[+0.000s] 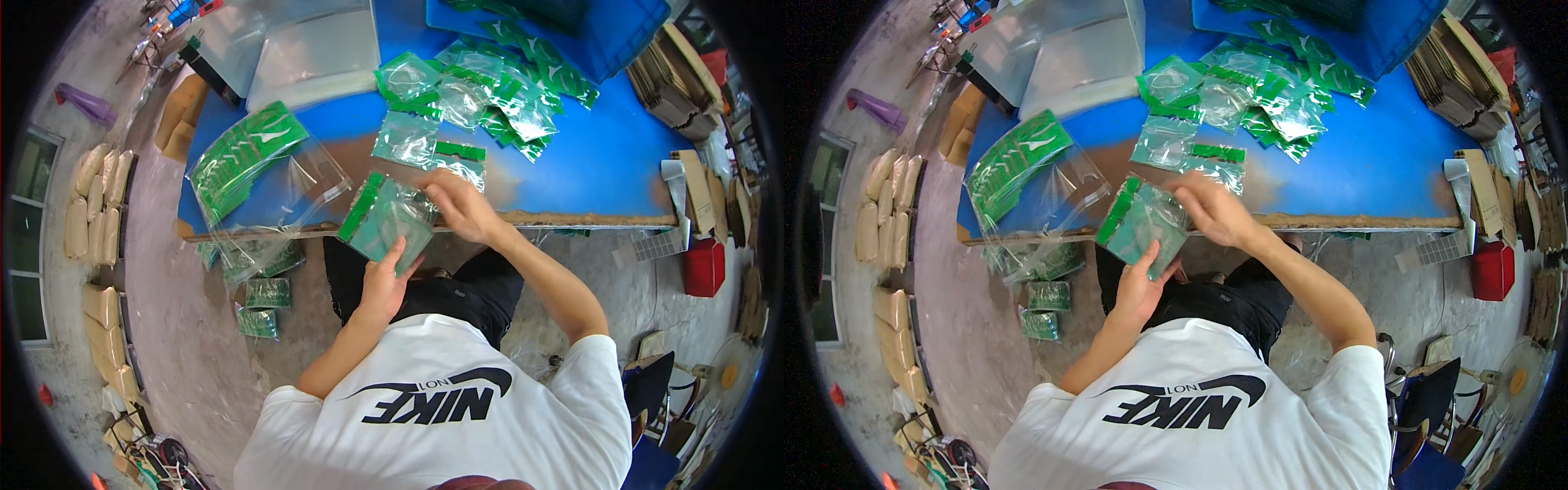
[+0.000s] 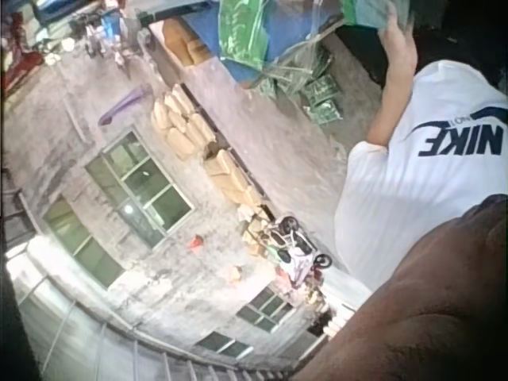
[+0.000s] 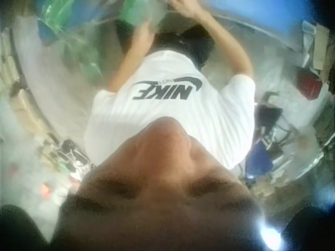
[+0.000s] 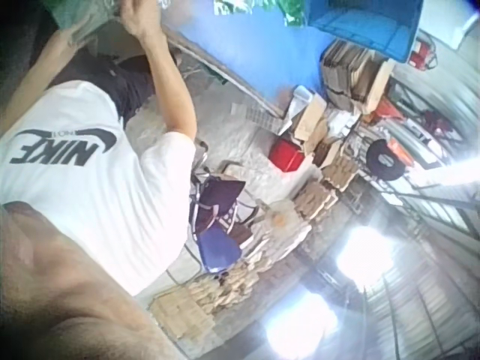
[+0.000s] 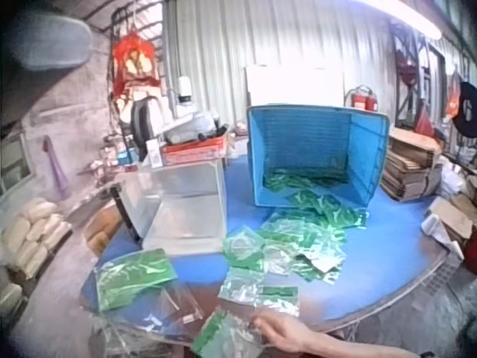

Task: The recorder counts and stacks small green sachets and places them into larger clear plastic bags on a work table.

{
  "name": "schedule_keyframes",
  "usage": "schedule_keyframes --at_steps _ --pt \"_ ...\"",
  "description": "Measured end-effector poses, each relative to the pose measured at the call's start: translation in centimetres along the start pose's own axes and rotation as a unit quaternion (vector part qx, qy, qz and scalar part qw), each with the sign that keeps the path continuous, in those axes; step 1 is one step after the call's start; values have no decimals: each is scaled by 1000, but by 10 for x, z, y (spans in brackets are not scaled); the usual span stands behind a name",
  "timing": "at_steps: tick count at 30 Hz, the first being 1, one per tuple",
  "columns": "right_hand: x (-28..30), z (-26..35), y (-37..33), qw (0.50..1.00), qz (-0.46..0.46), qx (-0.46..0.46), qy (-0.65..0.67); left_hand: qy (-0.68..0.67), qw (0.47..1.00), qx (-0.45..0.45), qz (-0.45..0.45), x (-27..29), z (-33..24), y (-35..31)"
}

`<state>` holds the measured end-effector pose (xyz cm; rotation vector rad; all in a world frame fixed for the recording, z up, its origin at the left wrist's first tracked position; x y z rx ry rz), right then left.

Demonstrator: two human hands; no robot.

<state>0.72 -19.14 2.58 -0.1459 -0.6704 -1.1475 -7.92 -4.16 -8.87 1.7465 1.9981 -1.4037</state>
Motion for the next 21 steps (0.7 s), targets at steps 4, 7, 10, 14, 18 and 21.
schedule_keyframes --at_steps 4,7,10,14,18,21 --pt "30 -6 -22 965 -103 -7 -242 43 997 -69 -14 5 -27 -5" --pt "18 1 -48 931 -60 43 -357 111 993 -31 11 5 -32 -5" --pt "-3 8 -45 976 41 45 -209 136 987 -17 83 -3 -23 -5" --pt "0 4 14 998 1 15 -63 142 989 14 36 0 -20 -2" --pt "-13 -4 59 926 -110 152 -328 111 991 -76 10 21 -51 -14" --pt "-47 12 39 987 146 59 -31 114 993 -40 -7 30 -63 -12"
Point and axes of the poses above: each hand's wrist, its own y-axis towards the middle knuckle, its own x-axis out of the back of the hand, z = x × y, the point moved 8 cm from there along y, towards the middle knuckle, and after that the axes turned 1 degree about -z, right-handed, at the moved point
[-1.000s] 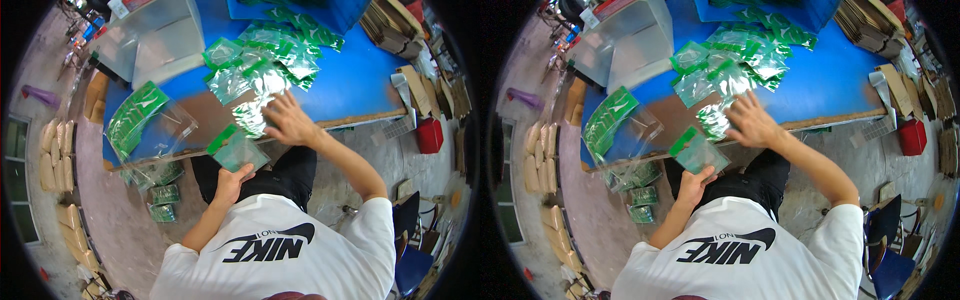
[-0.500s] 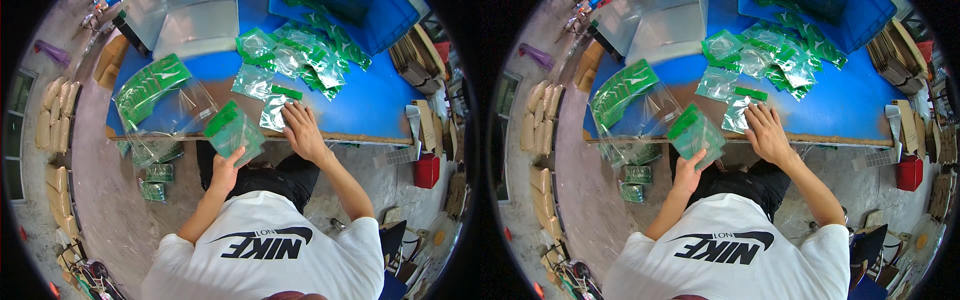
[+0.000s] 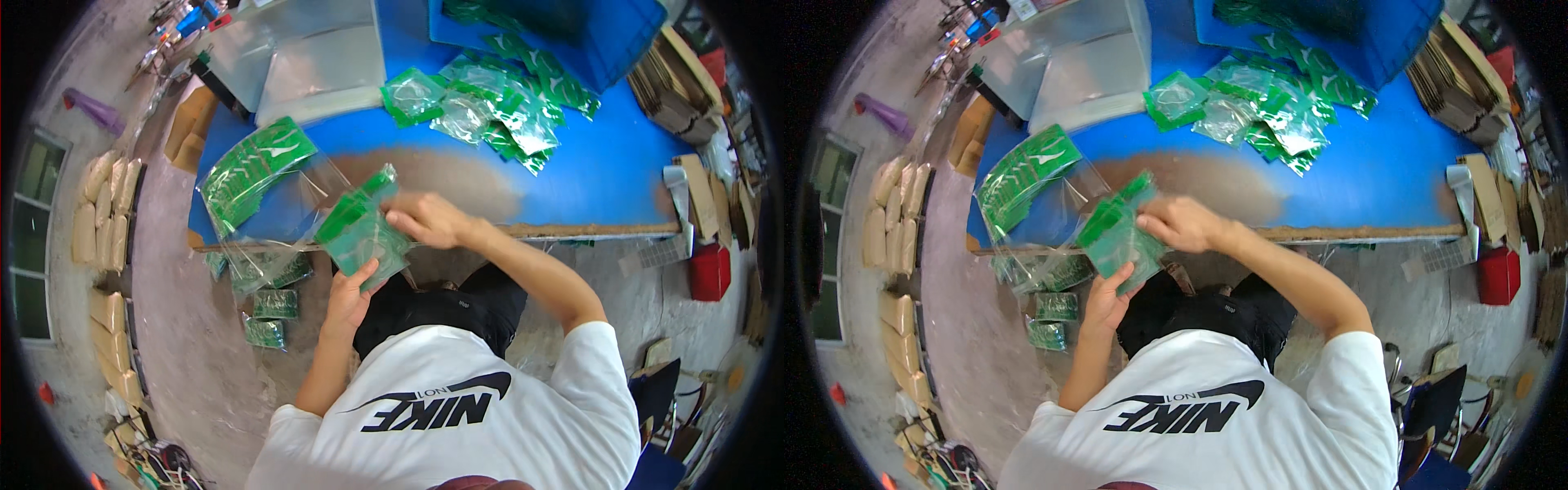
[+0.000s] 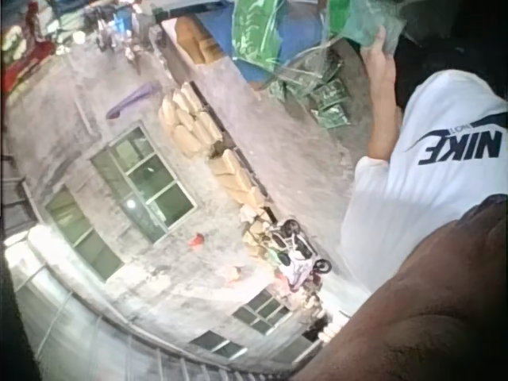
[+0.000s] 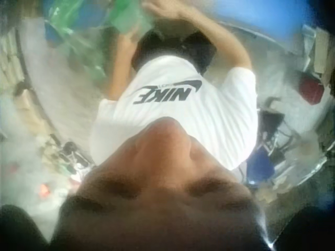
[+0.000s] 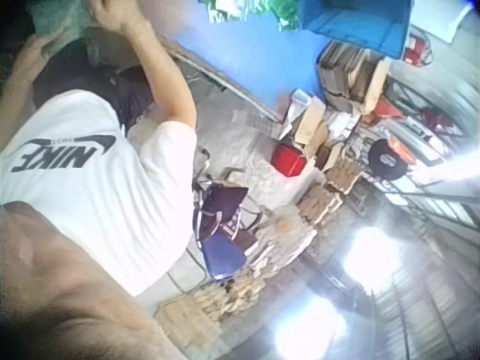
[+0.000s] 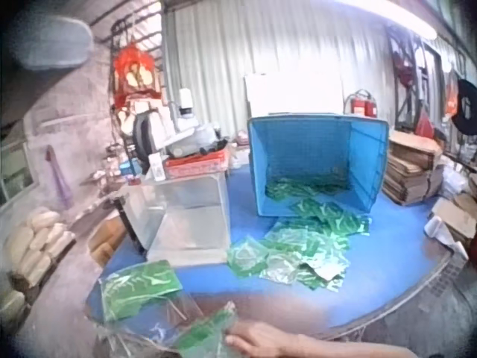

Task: The recorder counts and stacks small green sachets and places them into larger clear plastic bags on a work table.

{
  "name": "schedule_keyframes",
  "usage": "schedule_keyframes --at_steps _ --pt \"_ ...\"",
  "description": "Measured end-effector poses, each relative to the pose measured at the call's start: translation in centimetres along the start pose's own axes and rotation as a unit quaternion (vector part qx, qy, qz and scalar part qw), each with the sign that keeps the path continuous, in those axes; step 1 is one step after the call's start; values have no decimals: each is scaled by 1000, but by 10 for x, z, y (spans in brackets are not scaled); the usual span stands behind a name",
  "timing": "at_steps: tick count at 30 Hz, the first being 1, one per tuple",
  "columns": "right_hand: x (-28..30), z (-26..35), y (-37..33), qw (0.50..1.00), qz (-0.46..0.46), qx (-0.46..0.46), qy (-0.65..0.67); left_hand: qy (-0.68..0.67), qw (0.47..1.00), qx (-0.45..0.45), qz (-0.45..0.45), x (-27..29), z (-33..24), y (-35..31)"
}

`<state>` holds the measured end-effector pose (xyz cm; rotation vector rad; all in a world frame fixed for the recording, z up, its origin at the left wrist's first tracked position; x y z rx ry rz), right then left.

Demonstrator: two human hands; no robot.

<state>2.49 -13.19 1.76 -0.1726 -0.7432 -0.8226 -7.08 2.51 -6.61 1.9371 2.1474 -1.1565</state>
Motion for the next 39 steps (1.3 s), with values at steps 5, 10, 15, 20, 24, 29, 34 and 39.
schedule_keyframes --at_steps 5,10,15,20,24,29,34,39 --pt "94 -40 0 931 -226 -97 -269 -8 997 62 37 -8 20 3" --pt "55 -52 -28 960 -136 -17 -245 -41 996 64 53 0 25 16" --pt "43 -37 10 984 -31 -173 40 -66 990 58 107 -21 30 9" --pt "121 -136 72 907 -268 -15 -323 -101 983 91 120 -27 35 3" --pt "70 -74 67 877 -91 -130 -453 -190 977 40 93 -3 37 0" --pt "10 20 -3 957 -130 46 -256 -153 986 37 63 0 34 6" --pt "50 -26 58 981 -96 25 -168 -171 984 35 32 -4 28 11" --pt "79 -99 99 915 -136 -31 -378 -151 987 -1 56 0 27 -2"
Point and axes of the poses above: each hand's wrist, its own y-axis towards the middle knuckle, its own x-axis out of the back of the hand, z = x × y, the point moved 8 cm from there along y, towards the middle knuckle, and after that the axes turned 1 degree about -z, right-handed, at the moved point
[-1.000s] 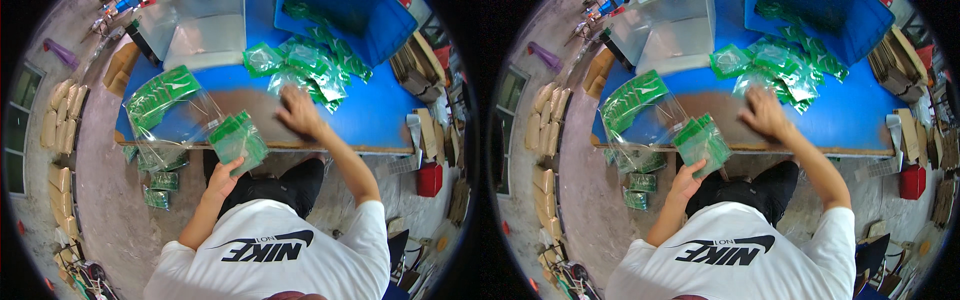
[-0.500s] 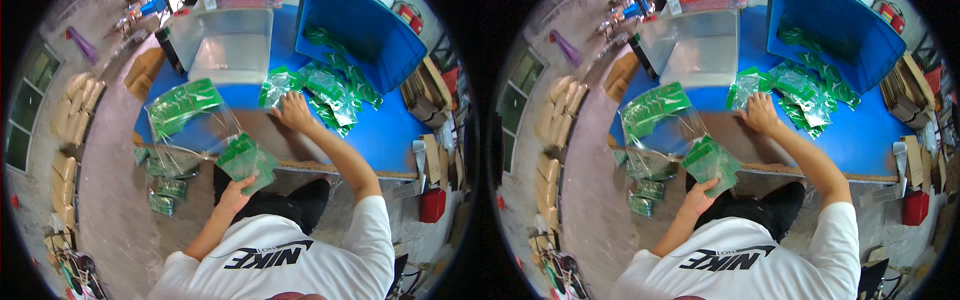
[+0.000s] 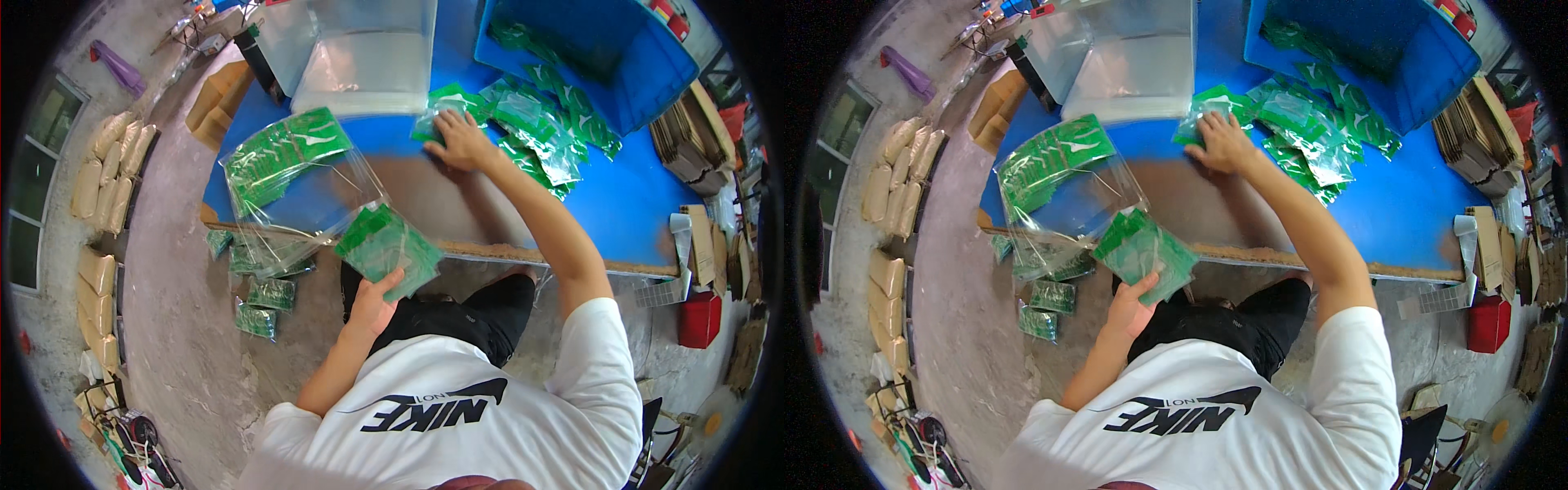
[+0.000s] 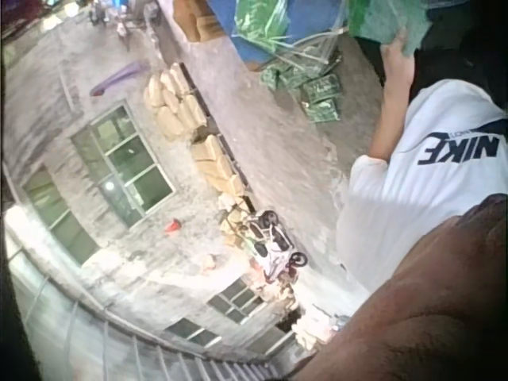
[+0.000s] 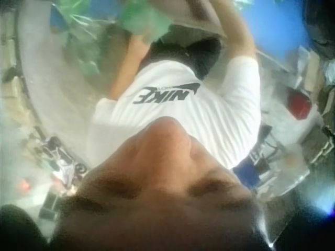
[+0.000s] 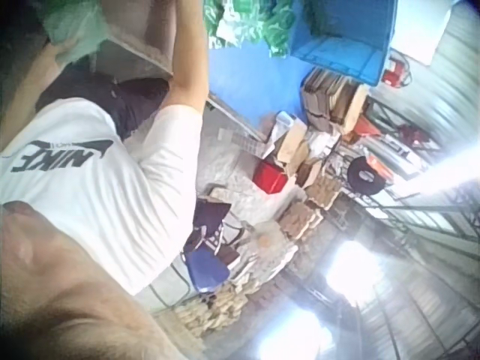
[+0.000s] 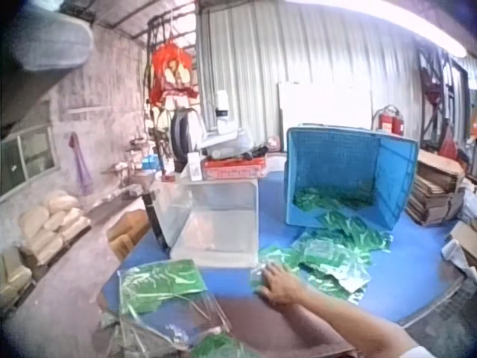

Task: The recorder counts and stacks small green sachets and places them into larger clear plastic bags on a work table.

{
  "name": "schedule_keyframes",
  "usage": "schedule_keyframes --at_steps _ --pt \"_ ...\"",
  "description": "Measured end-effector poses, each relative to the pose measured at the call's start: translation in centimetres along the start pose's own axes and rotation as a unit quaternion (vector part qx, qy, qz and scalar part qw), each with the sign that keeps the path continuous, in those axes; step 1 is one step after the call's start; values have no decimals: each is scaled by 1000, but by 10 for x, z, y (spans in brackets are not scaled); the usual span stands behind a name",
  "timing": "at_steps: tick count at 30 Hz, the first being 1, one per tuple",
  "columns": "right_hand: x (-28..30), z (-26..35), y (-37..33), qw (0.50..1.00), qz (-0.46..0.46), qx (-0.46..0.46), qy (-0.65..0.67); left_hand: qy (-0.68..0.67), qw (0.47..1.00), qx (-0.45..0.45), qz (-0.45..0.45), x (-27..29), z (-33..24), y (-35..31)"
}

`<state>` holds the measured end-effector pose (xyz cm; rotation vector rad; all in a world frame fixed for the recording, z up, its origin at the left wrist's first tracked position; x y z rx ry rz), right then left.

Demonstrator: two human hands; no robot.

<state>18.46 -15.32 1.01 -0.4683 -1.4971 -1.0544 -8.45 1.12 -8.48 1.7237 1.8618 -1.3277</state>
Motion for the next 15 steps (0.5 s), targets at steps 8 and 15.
schedule_keyframes --at_steps 8,15 --pt "34 79 -61 983 -29 141 112 -21 994 66 90 4 11 -16" --pt "32 104 -91 940 157 6 304 -77 995 56 8 -8 14 -13"
Point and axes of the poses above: each hand's wrist, its own y-axis towards the middle knuckle, its own x-axis out of the back of the hand, z = x × y, the point moved 8 cm from there along y, towards the middle knuckle, and after that the axes turned 1 degree about -z, right-handed, at the moved point
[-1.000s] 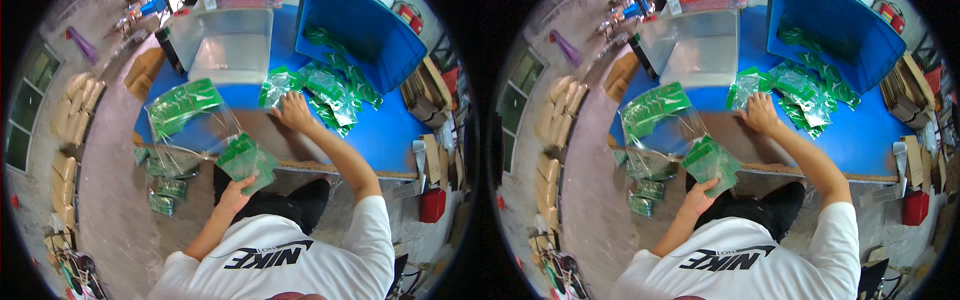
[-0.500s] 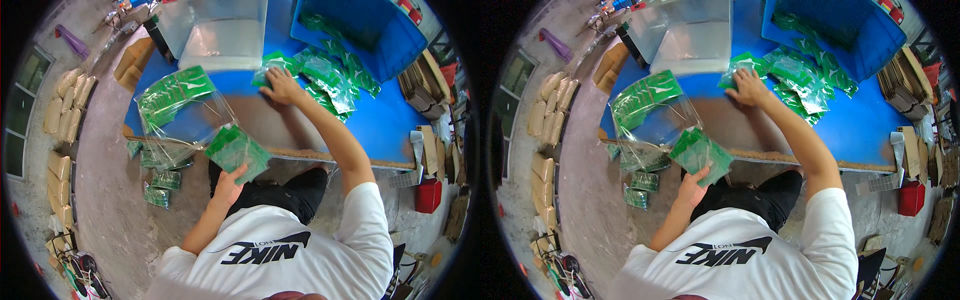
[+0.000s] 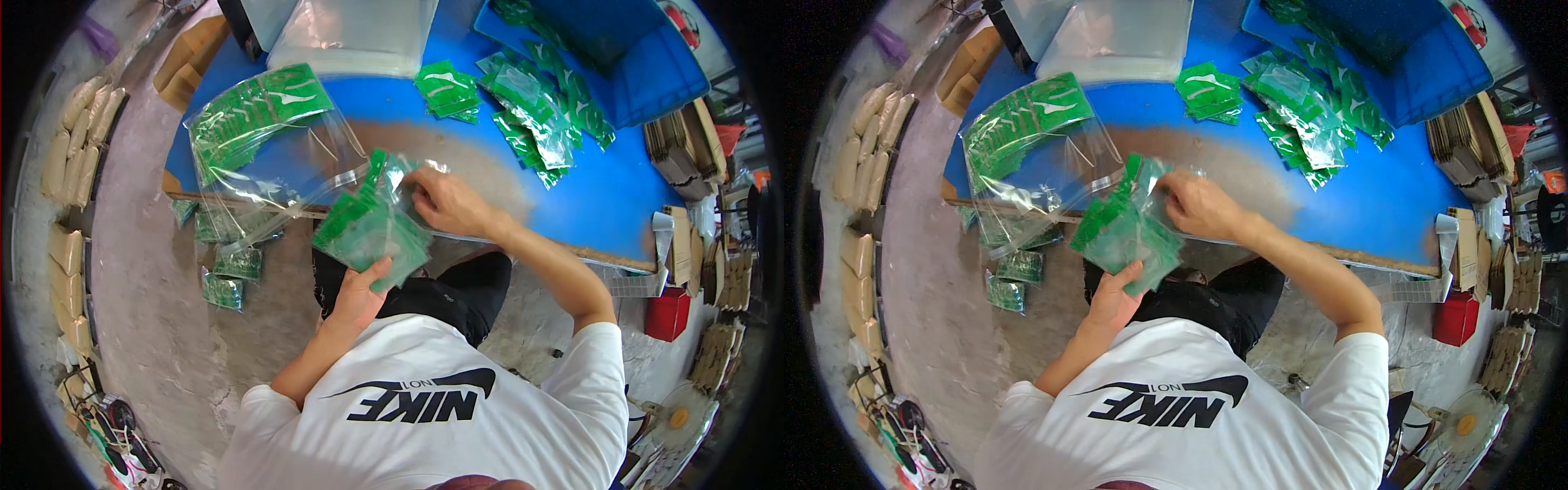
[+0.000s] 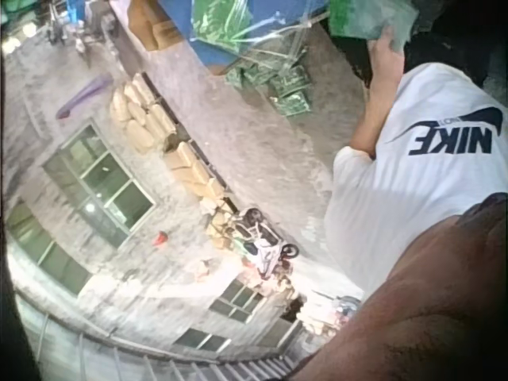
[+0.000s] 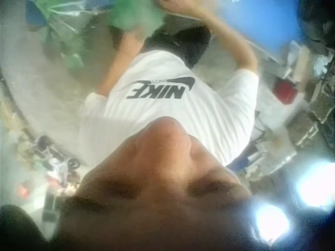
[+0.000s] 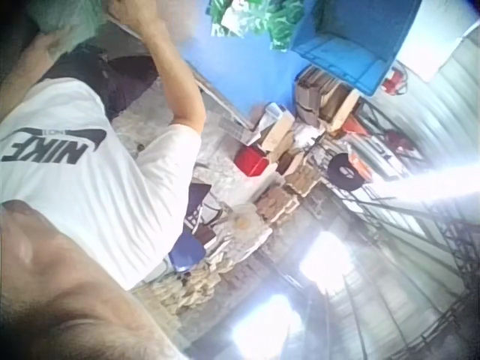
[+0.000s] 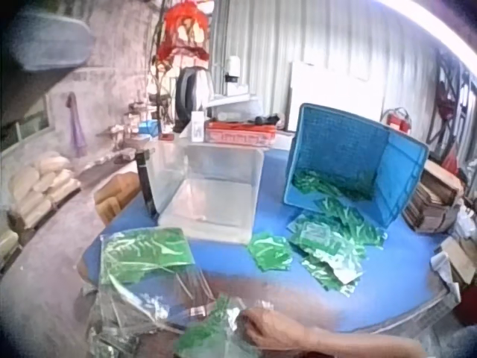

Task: The recorder counts and stacks small green sachets and places them into larger clear plastic bags on a work table.

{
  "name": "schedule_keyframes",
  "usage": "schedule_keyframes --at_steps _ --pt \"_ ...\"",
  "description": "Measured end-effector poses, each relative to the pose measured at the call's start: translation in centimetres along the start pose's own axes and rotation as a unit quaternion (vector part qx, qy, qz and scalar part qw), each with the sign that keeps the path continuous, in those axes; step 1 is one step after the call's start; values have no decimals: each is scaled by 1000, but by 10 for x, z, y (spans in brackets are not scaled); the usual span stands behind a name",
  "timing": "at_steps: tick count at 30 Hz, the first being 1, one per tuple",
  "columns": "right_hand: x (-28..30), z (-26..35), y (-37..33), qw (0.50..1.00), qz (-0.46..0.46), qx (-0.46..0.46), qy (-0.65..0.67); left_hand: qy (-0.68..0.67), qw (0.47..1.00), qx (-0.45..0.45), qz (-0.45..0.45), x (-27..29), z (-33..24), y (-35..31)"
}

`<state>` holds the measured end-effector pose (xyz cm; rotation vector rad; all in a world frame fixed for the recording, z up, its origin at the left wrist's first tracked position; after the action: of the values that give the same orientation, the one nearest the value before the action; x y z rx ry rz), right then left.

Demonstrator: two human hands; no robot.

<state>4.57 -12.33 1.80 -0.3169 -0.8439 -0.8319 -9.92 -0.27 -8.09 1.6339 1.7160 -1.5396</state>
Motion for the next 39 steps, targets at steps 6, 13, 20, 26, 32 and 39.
schedule_keyframes --at_steps 6,13,20,26,32,39 --pt "53 -27 39 982 -170 26 -74 19 996 -63 -58 8 -9 5" --pt "33 -72 14 959 -82 8 -270 -40 998 39 -2 28 11 12" --pt "-4 12 -81 971 -113 24 -209 142 987 -31 72 33 -37 -8" --pt "18 19 -90 968 -193 61 -150 641 689 -292 171 -50 -79 -31" --pt "31 71 -85 997 1 69 20 727 459 -480 171 -114 -77 -59" --pt "50 7 -84 988 -136 46 59 591 711 -366 106 -63 -104 -21"
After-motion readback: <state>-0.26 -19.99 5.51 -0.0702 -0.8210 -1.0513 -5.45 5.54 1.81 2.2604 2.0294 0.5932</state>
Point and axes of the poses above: each hand's wrist, its own y-axis towards the middle knuckle, its own x-axis out of the back of the hand, z = x × y, the point moved 8 cm from there along y, towards the middle knuckle, and after that the axes turned 1 degree about -z, right-handed, at the moved point
